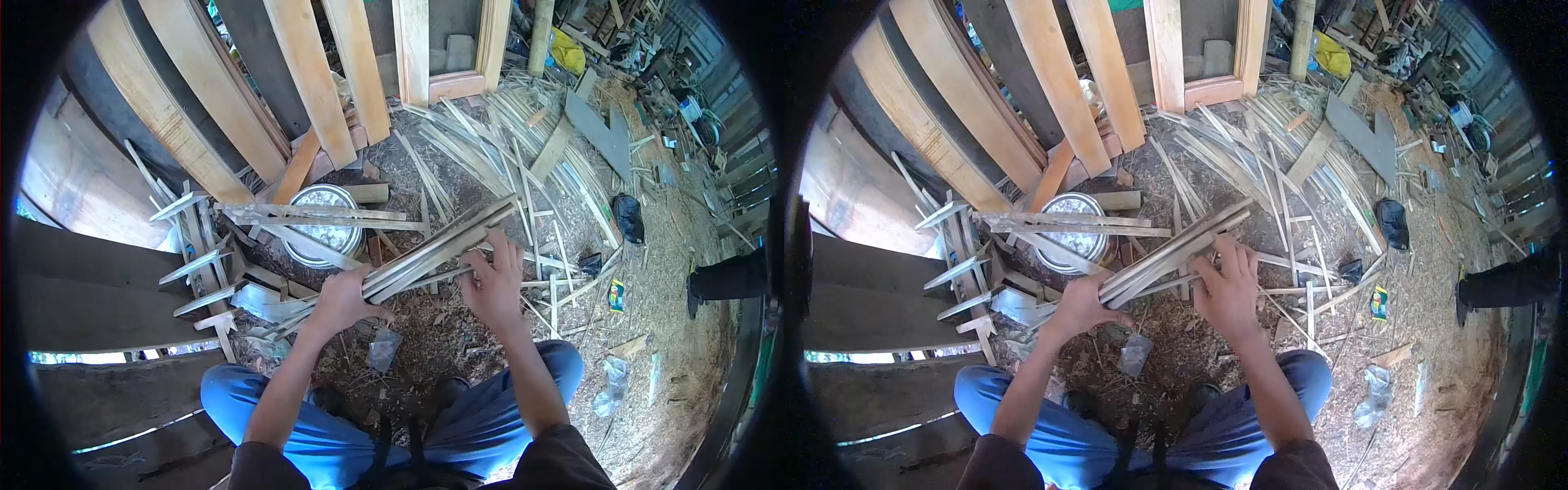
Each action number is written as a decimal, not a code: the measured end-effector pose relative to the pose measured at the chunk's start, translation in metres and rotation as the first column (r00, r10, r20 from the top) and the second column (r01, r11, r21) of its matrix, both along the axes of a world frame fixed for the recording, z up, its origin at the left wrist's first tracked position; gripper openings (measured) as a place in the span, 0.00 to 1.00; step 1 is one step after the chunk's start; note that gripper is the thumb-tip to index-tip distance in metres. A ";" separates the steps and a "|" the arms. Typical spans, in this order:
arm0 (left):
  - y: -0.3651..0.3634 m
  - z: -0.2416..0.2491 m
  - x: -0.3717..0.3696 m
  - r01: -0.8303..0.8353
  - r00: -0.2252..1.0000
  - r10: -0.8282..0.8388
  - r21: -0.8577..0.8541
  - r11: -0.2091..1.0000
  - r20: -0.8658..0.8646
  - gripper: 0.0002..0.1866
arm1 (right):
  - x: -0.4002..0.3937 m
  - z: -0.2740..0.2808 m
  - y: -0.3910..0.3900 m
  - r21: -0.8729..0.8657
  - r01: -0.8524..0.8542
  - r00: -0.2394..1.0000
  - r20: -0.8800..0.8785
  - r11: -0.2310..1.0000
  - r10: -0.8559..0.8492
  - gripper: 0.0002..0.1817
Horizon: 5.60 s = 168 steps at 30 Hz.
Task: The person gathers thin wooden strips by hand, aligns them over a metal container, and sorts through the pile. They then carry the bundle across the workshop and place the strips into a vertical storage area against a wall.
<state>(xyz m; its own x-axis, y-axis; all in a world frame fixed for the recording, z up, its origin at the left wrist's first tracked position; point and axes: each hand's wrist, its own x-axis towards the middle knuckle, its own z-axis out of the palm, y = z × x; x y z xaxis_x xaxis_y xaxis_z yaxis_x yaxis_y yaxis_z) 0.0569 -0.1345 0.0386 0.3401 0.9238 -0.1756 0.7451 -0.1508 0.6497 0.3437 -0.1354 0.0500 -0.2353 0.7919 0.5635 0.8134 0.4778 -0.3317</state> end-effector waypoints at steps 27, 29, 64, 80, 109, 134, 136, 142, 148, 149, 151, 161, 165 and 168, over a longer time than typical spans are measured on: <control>-0.032 -0.009 0.008 0.279 0.912 -0.087 0.448 0.849 -0.401 0.25 | -0.078 -0.041 -0.023 -0.412 -0.144 0.915 0.291 0.900 0.280 0.32; -0.033 0.011 0.015 0.125 0.945 0.072 0.554 0.823 -0.320 0.33 | -0.074 -0.038 -0.019 -0.388 -0.120 0.921 0.301 0.914 0.249 0.31; -0.103 0.561 0.135 0.283 0.944 -0.101 0.613 0.737 -0.315 0.31 | 0.039 0.574 -0.184 -0.468 0.245 0.968 0.070 0.849 -0.241 0.31; -0.267 0.730 0.288 0.756 0.459 -0.887 0.548 0.358 -0.055 0.46 | 0.039 0.736 -0.486 -0.527 0.807 0.374 0.104 0.268 -0.921 0.46; -0.993 0.697 0.666 0.779 -0.604 -0.776 0.338 -0.528 0.180 0.39 | 0.198 0.686 -1.160 -0.562 0.499 -0.830 -0.093 -0.660 -0.549 0.42; -1.602 0.722 1.050 0.724 -0.683 -0.677 0.377 -0.577 0.275 0.33 | 0.579 0.750 -1.752 -0.440 0.409 -0.912 -0.172 -0.800 -0.372 0.39; -1.634 0.709 1.094 0.763 -0.641 -0.697 0.365 -0.533 0.320 0.33 | 0.635 0.740 -1.790 -0.441 0.462 -0.886 -0.211 -0.769 -0.412 0.39; -1.736 0.663 1.234 0.834 -0.539 -0.739 0.379 -0.402 0.403 0.34 | 0.793 0.697 -1.893 -0.426 0.589 -0.802 -0.206 -0.687 -0.560 0.39; -1.835 0.680 1.427 0.874 -0.432 -0.849 0.374 -0.310 0.305 0.37 | 1.023 0.699 -2.017 -0.514 0.662 -0.710 -0.199 -0.546 -0.675 0.38; -1.844 0.692 1.448 0.882 -0.411 -0.863 0.368 -0.295 0.294 0.37 | 1.051 0.710 -2.034 -0.540 0.643 -0.707 -0.148 -0.543 -0.691 0.38; -1.862 0.695 1.492 0.893 -0.363 -0.883 0.383 -0.238 0.298 0.35 | 1.104 0.712 -2.062 -0.517 0.695 -0.671 -0.216 -0.500 -0.710 0.36; -1.969 0.651 1.696 0.932 -0.254 -0.896 0.340 -0.125 0.364 0.31 | 1.302 0.697 -2.216 -0.464 0.718 -0.667 -0.244 -0.519 -0.704 0.36; -2.042 0.626 1.801 0.930 -0.279 -0.898 0.327 -0.165 0.340 0.30 | 1.364 0.697 -2.292 -0.447 0.668 -0.727 -0.219 -0.596 -0.651 0.36; -2.096 0.639 1.870 0.918 -0.350 -0.851 0.327 -0.226 0.392 0.28 | 1.416 0.697 -2.345 -0.416 0.633 -0.764 -0.199 -0.653 -0.614 0.36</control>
<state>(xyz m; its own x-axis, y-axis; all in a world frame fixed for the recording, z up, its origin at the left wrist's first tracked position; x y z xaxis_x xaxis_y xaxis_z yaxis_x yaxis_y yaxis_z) 1.9274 -2.2309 0.6774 0.7621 -0.5818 0.2841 -0.5218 -0.2920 0.8016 1.7598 -2.4805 0.7465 0.7515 -0.6229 0.2176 -0.3609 -0.6641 -0.6547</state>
